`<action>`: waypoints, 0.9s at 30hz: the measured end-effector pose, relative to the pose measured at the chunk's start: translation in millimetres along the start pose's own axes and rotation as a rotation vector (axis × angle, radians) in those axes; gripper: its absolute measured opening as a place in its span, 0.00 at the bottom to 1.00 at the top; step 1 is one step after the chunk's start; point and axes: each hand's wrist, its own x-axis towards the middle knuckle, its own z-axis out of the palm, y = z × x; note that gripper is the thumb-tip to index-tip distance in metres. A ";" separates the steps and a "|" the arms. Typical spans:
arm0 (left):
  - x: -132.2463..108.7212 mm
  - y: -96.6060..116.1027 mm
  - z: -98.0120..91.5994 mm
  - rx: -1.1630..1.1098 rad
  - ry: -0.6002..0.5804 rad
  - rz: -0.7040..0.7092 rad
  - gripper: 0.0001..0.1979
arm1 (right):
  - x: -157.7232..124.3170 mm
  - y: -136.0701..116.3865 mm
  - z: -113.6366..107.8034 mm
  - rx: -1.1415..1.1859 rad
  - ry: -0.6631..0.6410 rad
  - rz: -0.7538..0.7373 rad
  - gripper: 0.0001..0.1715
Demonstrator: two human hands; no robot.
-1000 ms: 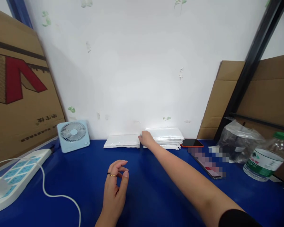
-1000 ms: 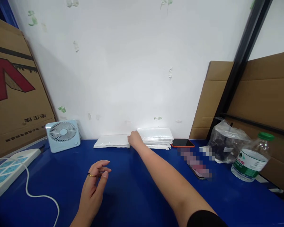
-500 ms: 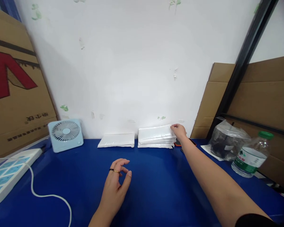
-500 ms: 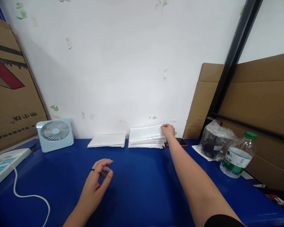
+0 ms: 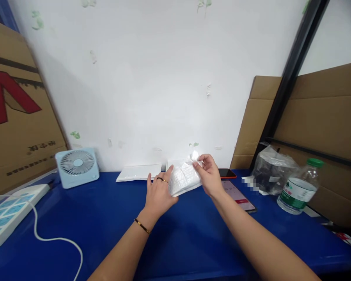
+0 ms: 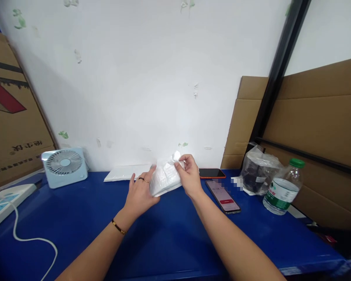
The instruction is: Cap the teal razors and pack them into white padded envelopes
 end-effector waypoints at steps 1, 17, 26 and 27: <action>0.3 0.1 1.1 0.007 -0.049 0.002 0.43 | -4.7 7.8 -5.5 0.037 0.079 0.017 0.14; 63.2 39.0 -47.9 0.405 -0.310 0.330 0.25 | -24.9 75.4 -30.4 0.868 0.290 0.835 0.13; 72.9 58.3 -74.4 0.553 -0.253 0.444 0.16 | -31.5 83.6 -27.0 0.769 0.482 1.058 0.07; 73.7 59.6 -77.8 0.560 -0.245 0.454 0.16 | -32.6 83.5 -25.3 0.755 0.469 1.066 0.07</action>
